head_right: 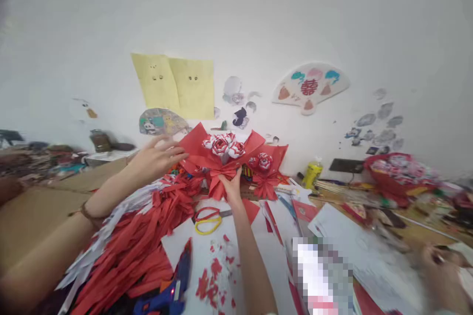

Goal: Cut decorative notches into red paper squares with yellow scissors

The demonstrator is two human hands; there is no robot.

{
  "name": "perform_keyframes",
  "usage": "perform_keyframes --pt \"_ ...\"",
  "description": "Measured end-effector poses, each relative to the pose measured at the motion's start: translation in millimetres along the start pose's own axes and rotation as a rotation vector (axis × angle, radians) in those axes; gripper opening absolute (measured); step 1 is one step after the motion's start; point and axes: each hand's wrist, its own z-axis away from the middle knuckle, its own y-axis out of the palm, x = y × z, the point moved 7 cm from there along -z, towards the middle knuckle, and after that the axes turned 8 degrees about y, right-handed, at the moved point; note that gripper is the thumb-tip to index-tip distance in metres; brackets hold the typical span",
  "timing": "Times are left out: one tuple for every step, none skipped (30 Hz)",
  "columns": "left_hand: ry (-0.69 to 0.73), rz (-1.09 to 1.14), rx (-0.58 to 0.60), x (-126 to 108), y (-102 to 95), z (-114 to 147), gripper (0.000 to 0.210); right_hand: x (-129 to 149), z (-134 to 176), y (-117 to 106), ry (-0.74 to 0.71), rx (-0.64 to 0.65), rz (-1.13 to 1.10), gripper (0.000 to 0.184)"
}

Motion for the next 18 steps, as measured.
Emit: perform_keyframes --pt "0.006 -0.009 -0.006 -1.2 -1.1 0.7 0.026 0.3 0.9 0.5 0.000 0.001 -0.002 0.071" --pt "0.016 -0.022 -0.013 -2.7 -2.5 1.2 0.026 0.6 1.9 1.1 -0.001 0.002 -0.003 0.070" --pt "0.032 -0.040 -0.023 -4.6 -4.0 1.7 0.026 0.9 2.9 1.7 -0.001 0.004 -0.002 0.069" --pt "0.053 -0.062 -0.036 -6.9 -5.8 1.9 0.026 1.3 4.1 2.4 -0.001 0.006 -0.001 0.068" --pt "0.081 -0.096 -0.054 -9.6 -7.9 2.0 0.026 1.8 5.4 3.1 -0.002 0.009 0.000 0.067" --pt "0.113 -0.130 -0.073 -12.4 -9.8 2.0 0.026 2.3 6.6 3.7 -0.002 0.012 0.003 0.067" --pt "0.145 -0.161 -0.090 -15.1 -11.4 2.0 0.026 2.9 7.7 4.3 -0.003 0.016 0.007 0.066" --pt "0.174 -0.183 -0.106 -17.2 -12.7 2.0 0.026 3.4 8.5 4.6 -0.002 0.019 0.009 0.066" --pt "0.197 -0.195 -0.121 -18.6 -13.6 2.0 0.026 4.0 9.0 4.9 -0.003 0.024 0.013 0.065" --pt "0.214 -0.196 -0.134 -19.2 -14.1 2.1 0.027 4.7 9.2 5.1 -0.007 0.031 0.022 0.065" --pt "0.225 -0.189 -0.144 -19.4 -14.4 2.3 0.027 5.5 9.2 5.6 -0.014 0.040 0.036 0.064" --pt "0.234 -0.180 -0.155 -19.3 -14.6 2.6 0.028 6.5 9.0 6.1 -0.024 0.053 0.056 0.063" --pt "0.242 -0.173 -0.165 -19.1 -14.9 3.0 0.028 7.6 8.8 6.8 -0.040 0.067 0.080 0.062" --pt "0.248 -0.168 -0.174 -19.0 -15.3 3.5 0.028 8.9 8.7 7.6 -0.058 0.083 0.106 0.061" --pt "0.252 -0.163 -0.179 -18.8 -15.6 4.0 0.027 10.4 8.8 8.4 -0.079 0.098 0.131 0.060" --pt "0.253 -0.150 -0.184 -18.5 -16.0 4.5 0.027 12.1 9.3 9.2 -0.106 0.111 0.152 0.059" --pt "0.248 -0.127 -0.184 -17.8 -16.3 4.8 0.027 14.5 10.4 10.5 -0.141 0.131 0.175 0.058" --pt "0.236 -0.095 -0.181 -16.7 -16.4 4.9 0.027 17.5 12.0 12.4 -0.186 0.154 0.199 0.057"
